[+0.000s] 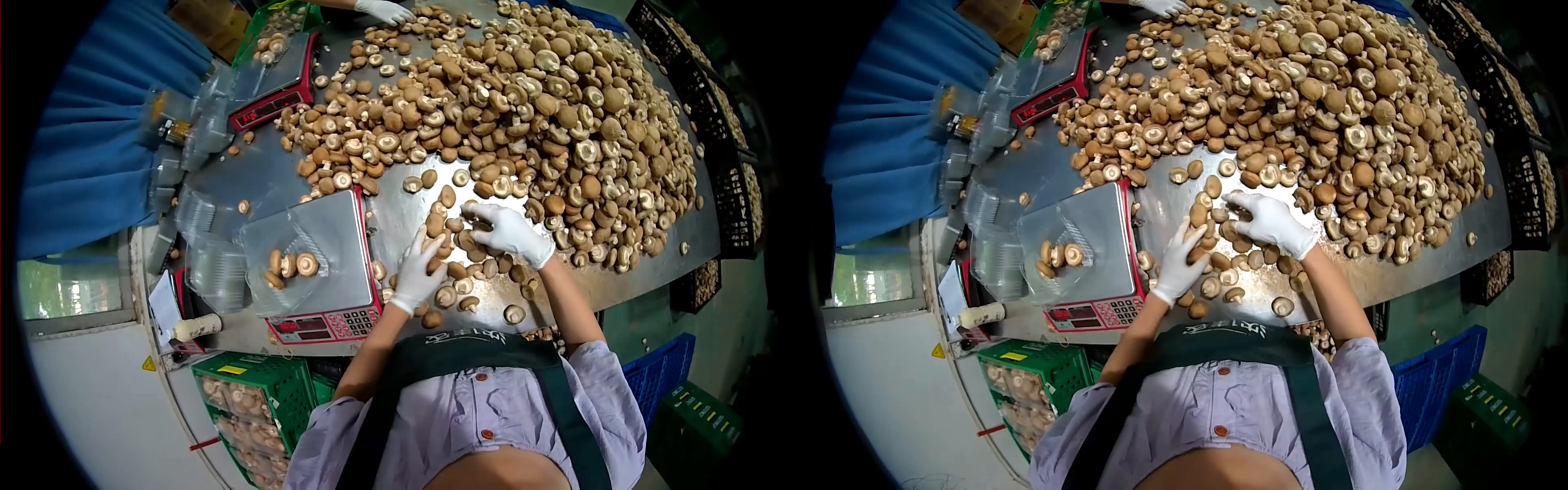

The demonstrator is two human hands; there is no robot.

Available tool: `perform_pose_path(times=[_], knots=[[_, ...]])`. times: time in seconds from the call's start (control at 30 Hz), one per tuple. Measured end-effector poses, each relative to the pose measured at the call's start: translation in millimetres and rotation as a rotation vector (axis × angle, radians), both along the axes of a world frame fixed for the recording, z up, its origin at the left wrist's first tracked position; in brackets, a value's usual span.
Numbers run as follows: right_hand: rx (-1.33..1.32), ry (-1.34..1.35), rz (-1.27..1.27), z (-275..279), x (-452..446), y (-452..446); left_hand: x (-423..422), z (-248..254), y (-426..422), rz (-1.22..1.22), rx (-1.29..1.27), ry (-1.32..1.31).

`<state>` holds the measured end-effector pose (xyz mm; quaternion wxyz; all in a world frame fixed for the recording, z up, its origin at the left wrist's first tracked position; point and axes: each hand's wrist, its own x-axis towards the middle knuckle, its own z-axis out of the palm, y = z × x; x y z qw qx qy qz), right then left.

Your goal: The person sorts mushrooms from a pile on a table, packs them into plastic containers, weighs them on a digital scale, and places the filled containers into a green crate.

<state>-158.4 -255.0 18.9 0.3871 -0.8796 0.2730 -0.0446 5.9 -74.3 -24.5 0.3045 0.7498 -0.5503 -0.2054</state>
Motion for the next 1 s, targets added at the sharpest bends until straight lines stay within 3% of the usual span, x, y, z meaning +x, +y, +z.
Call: perform_pose_path(times=[0.03,0.13,0.2,0.27,0.4,0.47,0.53,0.67,0.73,0.77,0.8,0.87,1.0], knots=[[0.068,-0.057,-0.065,2,-5,-1,3,8,6,-0.026,-0.094,0.240],[0.168,-0.199,-0.305,8,-1,-14,11,25,20,0.112,-0.181,0.078],[0.140,-0.239,-0.323,3,12,-27,15,25,28,0.132,-0.148,-0.056],[0.058,-0.200,-0.273,15,35,-34,10,33,36,0.132,0.046,-0.116],[-0.204,-0.230,-0.054,-47,93,-39,-12,36,54,-0.057,0.533,-0.251],[-0.560,0.048,0.050,-48,103,-10,-19,38,61,-0.090,0.586,-0.286],[-0.445,0.051,0.234,-49,105,18,-26,41,66,-0.136,0.589,-0.395],[-0.422,-0.150,0.292,-62,80,44,-31,15,60,-0.106,0.458,-0.373],[-0.170,-0.214,0.269,-43,65,34,-35,6,52,-0.083,0.412,-0.368],[0.132,-0.349,0.191,-31,55,25,-35,-9,50,-0.048,0.278,-0.344],[0.230,-0.437,0.052,-17,42,21,-37,-18,48,-0.013,0.145,-0.315],[0.275,-0.386,-0.276,-10,15,10,-41,-21,38,0.005,0.093,-0.317],[0.055,-0.151,-0.416,11,-19,17,-44,-29,13,0.053,-0.224,-0.224]])
